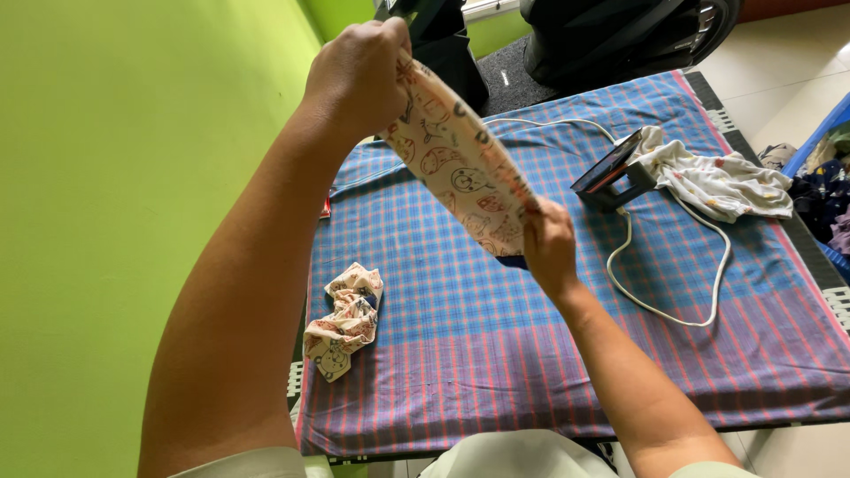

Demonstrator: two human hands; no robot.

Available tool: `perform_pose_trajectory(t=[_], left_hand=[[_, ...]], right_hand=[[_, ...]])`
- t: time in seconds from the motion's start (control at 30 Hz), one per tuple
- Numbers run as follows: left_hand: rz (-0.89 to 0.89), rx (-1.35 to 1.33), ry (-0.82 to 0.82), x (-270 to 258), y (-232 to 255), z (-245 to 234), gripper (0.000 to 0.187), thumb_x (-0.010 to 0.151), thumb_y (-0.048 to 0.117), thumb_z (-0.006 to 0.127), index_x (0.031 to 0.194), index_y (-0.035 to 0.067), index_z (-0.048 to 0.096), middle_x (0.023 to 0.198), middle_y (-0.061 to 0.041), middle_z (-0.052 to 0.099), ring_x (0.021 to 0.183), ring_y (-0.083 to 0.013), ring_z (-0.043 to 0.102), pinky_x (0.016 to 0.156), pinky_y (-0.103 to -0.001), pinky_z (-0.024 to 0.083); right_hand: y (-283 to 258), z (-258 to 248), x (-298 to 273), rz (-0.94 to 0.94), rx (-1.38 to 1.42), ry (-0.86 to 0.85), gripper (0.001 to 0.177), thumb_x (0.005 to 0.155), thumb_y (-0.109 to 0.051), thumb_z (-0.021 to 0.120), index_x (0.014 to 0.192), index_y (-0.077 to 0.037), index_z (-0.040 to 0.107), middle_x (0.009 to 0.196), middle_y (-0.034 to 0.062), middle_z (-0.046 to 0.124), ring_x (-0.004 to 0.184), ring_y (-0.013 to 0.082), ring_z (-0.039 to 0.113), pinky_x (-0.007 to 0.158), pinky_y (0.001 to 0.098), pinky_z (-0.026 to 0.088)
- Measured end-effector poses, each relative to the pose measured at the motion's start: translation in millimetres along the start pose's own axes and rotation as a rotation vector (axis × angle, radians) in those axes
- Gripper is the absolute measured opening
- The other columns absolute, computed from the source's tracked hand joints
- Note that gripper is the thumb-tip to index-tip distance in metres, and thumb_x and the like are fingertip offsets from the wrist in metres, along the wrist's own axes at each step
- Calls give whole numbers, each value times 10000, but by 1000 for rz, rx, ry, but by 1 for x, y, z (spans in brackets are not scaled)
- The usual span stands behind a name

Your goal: The person irons and folds small patterned garments on a checkered ironing board. They retrieve items from a blue basket, smooth and press each piece with an iron, then fold and stack them on the board.

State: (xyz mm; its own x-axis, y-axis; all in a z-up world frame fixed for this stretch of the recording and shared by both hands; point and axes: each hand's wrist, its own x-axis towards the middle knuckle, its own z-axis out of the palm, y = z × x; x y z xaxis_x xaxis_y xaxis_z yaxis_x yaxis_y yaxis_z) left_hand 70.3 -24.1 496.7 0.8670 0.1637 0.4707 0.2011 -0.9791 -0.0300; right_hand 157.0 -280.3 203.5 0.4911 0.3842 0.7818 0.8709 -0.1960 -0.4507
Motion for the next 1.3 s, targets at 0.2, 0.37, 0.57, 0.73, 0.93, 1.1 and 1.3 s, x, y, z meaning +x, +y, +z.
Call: perform_pose_trajectory(t=[0.2,0.37,0.57,0.73,0.93,1.1,1.3], left_hand=[[-47,84,-116,-11,-4,12,310,747,90,827,1020,81,680,944,-119,723,896,-303,718,770,-434,577],[-179,46,-191,-20,-11,20,212,842,79,753,1039,92,675,964,-94,722,892,-282,718,745,-420,585],[-199,66,-249,-23,-16,27,239,780,129,794,994,119,686,959,-75,719,896,-268,707,740,-405,582],[-200,79,-211,-26,-23,38,168,863,127,763,1009,113,680,944,-67,725,842,-239,728,703,-384,597],[-207,28,-165,-30,-30,46,161,849,135,757,993,120,687,920,-63,728,836,-250,723,706,-404,585],[-166,39,-176,-40,-29,56,222,771,131,795,969,111,695,947,-69,722,948,-289,691,750,-427,578],[-333,-143,-292,-47,-40,79,347,766,17,747,1067,183,700,1015,-69,705,950,-294,673,755,-438,564]], right_hand=[[-4,6,-17,161,265,-271,153,972,-54,635,1101,-20,709,1174,174,689,1088,384,650,926,446,531],[14,-1,-21,106,59,-117,165,935,-30,639,1076,-25,724,1143,152,709,1080,377,637,951,453,515],[5,10,-48,180,295,-533,85,861,-103,708,913,-41,732,1030,108,723,1018,296,669,877,382,556],[9,8,-37,216,102,-226,77,854,-63,716,916,-41,757,1064,120,730,1029,330,657,908,417,530],[-4,7,-42,86,190,-375,90,822,-86,748,889,-26,753,1025,120,728,958,324,676,865,402,548],[2,17,-62,327,367,-631,125,829,-142,769,910,-48,774,993,98,756,913,246,726,811,342,576],[63,16,-43,618,47,-424,182,813,-190,755,928,-49,758,1003,131,744,810,253,727,765,358,574]])
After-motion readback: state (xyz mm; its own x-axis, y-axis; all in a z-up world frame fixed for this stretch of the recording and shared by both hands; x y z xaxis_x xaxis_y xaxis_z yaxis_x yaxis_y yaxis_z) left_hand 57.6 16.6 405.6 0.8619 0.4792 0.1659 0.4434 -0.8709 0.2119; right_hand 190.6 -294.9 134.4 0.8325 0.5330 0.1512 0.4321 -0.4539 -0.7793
